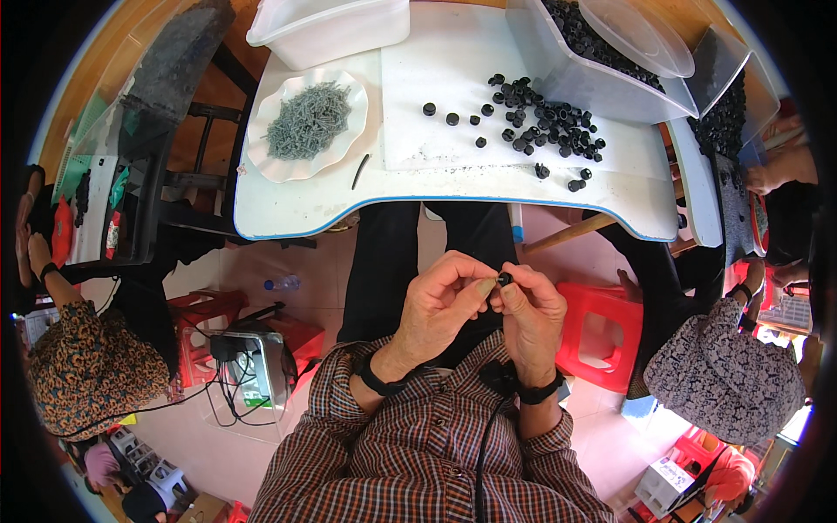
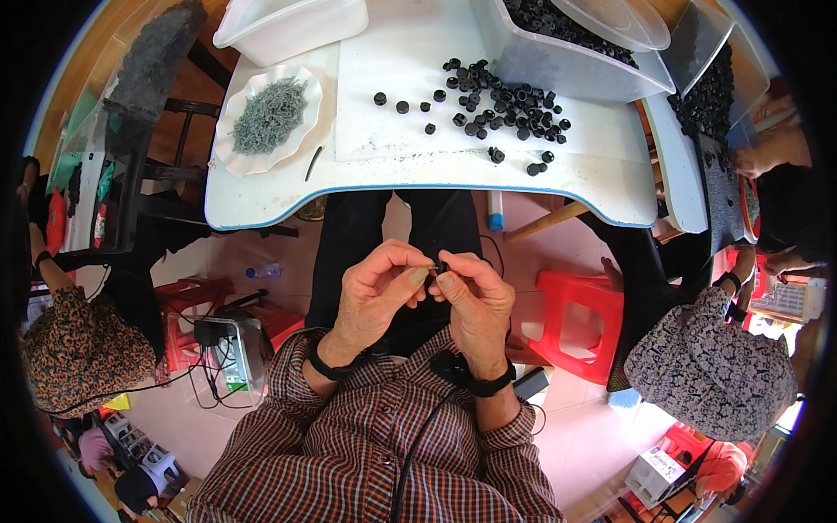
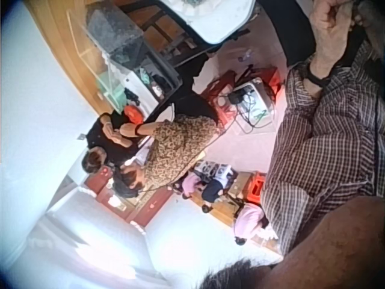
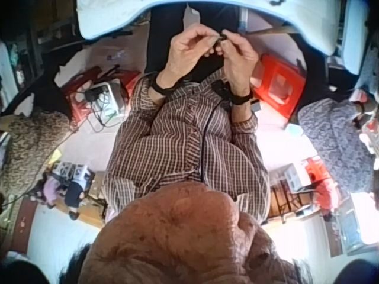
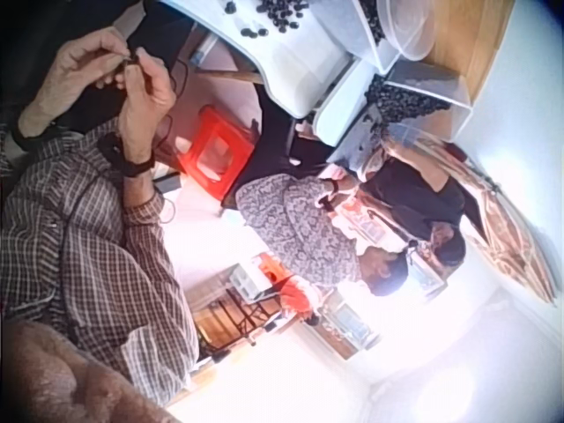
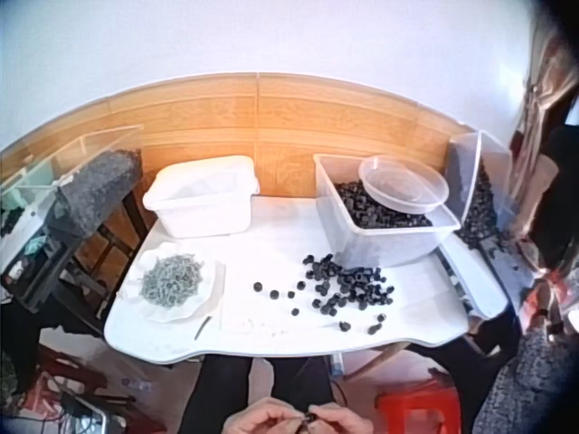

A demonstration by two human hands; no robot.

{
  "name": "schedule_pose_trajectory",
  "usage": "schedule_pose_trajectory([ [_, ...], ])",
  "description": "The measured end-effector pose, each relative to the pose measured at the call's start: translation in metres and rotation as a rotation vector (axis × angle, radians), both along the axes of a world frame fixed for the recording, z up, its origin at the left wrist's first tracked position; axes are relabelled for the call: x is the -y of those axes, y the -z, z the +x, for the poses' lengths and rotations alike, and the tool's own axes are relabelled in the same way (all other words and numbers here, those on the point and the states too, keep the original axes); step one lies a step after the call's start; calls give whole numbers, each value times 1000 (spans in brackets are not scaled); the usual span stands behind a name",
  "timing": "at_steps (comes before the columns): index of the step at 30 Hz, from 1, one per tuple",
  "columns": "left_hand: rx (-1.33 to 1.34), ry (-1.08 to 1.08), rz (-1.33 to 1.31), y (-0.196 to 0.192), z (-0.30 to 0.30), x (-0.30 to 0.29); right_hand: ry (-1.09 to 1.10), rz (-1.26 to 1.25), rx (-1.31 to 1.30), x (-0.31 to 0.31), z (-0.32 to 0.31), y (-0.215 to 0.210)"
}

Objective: Assembling small black plastic components with green wires or fibers at a workbench.

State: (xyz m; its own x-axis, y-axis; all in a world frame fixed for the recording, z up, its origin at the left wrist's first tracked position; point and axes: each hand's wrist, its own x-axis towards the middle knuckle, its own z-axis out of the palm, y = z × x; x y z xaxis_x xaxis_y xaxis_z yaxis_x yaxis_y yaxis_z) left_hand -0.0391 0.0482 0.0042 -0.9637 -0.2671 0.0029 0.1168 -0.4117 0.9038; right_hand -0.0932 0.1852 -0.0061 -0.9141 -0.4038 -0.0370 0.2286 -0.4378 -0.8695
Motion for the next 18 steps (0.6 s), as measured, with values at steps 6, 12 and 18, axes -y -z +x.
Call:
schedule_pose_trajectory([
  [6, -34, -43, -20, 1, -2, -3, 1, 62, -53, -1, -1, -2],
  [12, -8, -60, -73, 5, -3, -1, 6, 158, -125, 1, -2, -7],
  [18, -17, -71, -61, 7, -4, -1, -15, 166, -134, 0, -4, -6],
])
